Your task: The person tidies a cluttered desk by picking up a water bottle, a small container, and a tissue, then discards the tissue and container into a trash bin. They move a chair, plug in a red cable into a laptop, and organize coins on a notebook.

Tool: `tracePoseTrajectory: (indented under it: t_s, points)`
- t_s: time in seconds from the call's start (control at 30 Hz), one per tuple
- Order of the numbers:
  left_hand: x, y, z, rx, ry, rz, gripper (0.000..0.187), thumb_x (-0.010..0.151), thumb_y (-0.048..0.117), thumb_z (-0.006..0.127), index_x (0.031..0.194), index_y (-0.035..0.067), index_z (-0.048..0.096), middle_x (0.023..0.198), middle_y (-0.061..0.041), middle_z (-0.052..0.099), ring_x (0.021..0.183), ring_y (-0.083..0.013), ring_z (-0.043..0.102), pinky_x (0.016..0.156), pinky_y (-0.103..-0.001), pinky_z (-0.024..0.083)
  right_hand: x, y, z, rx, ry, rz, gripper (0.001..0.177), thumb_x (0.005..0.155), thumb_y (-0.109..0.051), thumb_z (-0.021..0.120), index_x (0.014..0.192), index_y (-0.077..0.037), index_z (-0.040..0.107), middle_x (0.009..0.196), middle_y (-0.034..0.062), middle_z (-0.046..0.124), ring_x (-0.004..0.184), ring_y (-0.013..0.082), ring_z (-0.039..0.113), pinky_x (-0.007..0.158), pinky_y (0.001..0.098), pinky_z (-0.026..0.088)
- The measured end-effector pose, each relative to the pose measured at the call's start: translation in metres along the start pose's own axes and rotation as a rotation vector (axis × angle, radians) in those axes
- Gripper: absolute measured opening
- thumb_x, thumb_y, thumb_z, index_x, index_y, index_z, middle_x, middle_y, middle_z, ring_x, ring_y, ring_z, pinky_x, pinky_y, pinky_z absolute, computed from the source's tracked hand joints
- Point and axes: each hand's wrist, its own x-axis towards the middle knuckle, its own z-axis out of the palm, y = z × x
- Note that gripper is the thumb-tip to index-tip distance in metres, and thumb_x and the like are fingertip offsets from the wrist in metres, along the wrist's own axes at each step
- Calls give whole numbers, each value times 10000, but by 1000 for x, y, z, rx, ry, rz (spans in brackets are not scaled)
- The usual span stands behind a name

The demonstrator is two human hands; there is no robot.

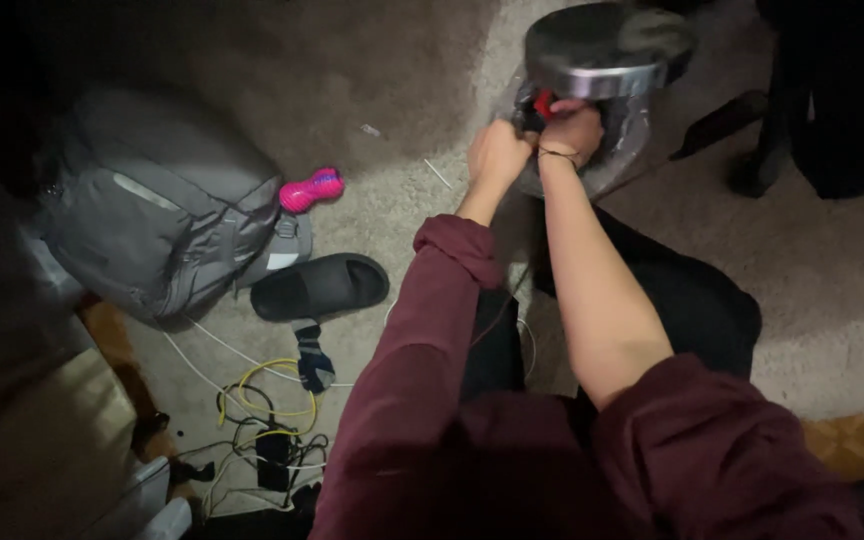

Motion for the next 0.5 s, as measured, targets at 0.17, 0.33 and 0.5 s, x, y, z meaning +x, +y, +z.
tracePoseTrajectory:
  t_s: [0.17,0.33,0.5]
  points:
    - [-8,-37,-12,-111,-11,-38,399,873,427,647,892,57,794,912,-209,769,1041,-408,733,844,-517,597,-23,19,14,-40,-38,-138,279,766,-125,783,652,-379,760,707,-65,749,781,232,765,751,345,626]
    - [-12,-44,-15,-172,-29,13,437,882,465,593,850,80,797,886,-225,762,1014,-441,726,814,-556,589,-27,20,14,-56,-161,-270,127,810,-220,775,784,-340,808,756,19,764,828,318,758,720,446,639]
    - [-22,-57,-41,-499,-97,-76,600,907,549,541,1053,14,769,1092,-271,740,1198,-451,652,962,-577,520,-42,-11,-32,-235,-61,-411,166,840,-148,766,824,-311,794,808,25,750,881,307,752,794,466,618]
